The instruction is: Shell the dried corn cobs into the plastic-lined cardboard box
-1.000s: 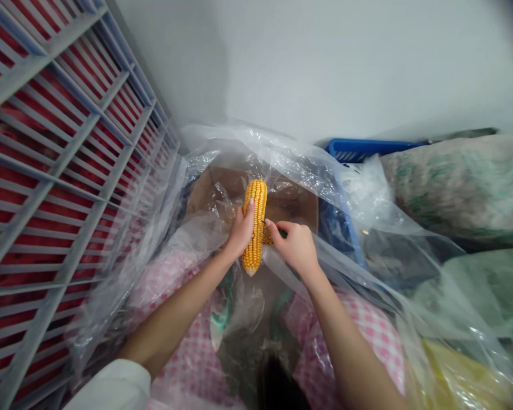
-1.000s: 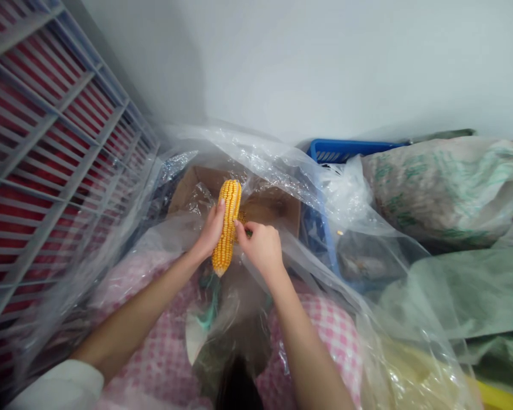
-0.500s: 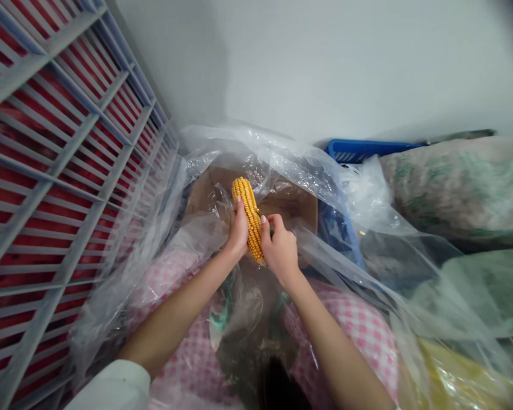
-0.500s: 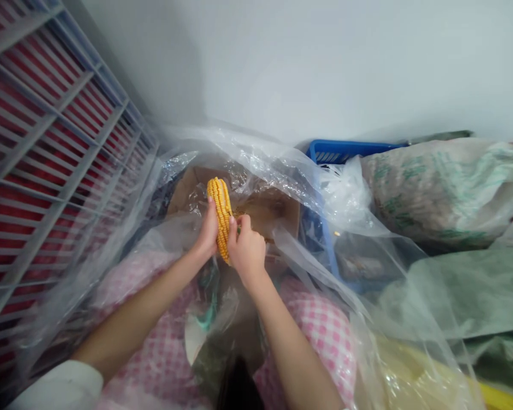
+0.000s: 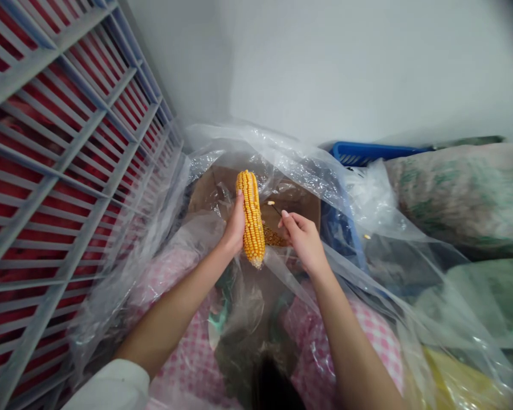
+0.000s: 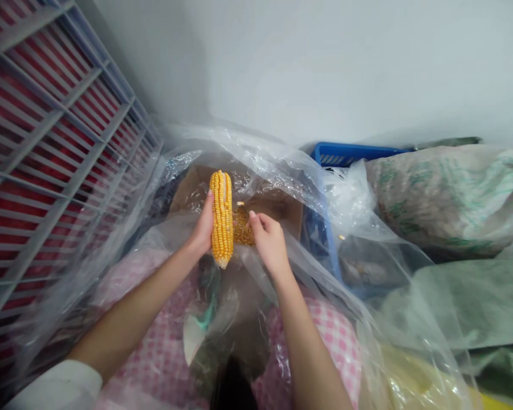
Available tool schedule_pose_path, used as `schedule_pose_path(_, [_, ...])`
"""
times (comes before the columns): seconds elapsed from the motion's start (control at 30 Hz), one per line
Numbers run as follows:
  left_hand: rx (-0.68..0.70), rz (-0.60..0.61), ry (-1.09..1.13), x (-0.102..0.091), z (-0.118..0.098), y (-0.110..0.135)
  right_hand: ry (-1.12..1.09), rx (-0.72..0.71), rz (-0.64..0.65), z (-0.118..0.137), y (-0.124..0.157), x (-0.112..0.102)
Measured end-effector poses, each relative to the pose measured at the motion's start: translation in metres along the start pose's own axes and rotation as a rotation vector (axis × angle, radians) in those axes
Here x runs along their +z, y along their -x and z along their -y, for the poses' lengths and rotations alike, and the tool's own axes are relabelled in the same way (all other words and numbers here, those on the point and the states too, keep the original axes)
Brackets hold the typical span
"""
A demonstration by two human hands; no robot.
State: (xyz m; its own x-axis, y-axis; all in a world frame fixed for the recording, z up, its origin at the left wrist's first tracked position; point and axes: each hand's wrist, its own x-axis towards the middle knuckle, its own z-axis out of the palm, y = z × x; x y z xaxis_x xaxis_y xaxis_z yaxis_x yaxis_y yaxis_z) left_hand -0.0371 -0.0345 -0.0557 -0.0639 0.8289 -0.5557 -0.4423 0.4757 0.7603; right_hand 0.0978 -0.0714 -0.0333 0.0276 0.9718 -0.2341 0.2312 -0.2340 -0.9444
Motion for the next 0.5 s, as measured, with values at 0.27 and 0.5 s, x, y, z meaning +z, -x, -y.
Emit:
schedule_pose_path(0.27, [-0.081,0.152,0.032,0.003,0.011,0.003,-0.255,0.173,0.179,0.000,-0.007,0.007])
schedule_pose_path(0.5, [-0.076,0.065,-0.030,0.002,-0.003,0.002,-0.350,0.324,0.288,-0.007,0.003,0.003])
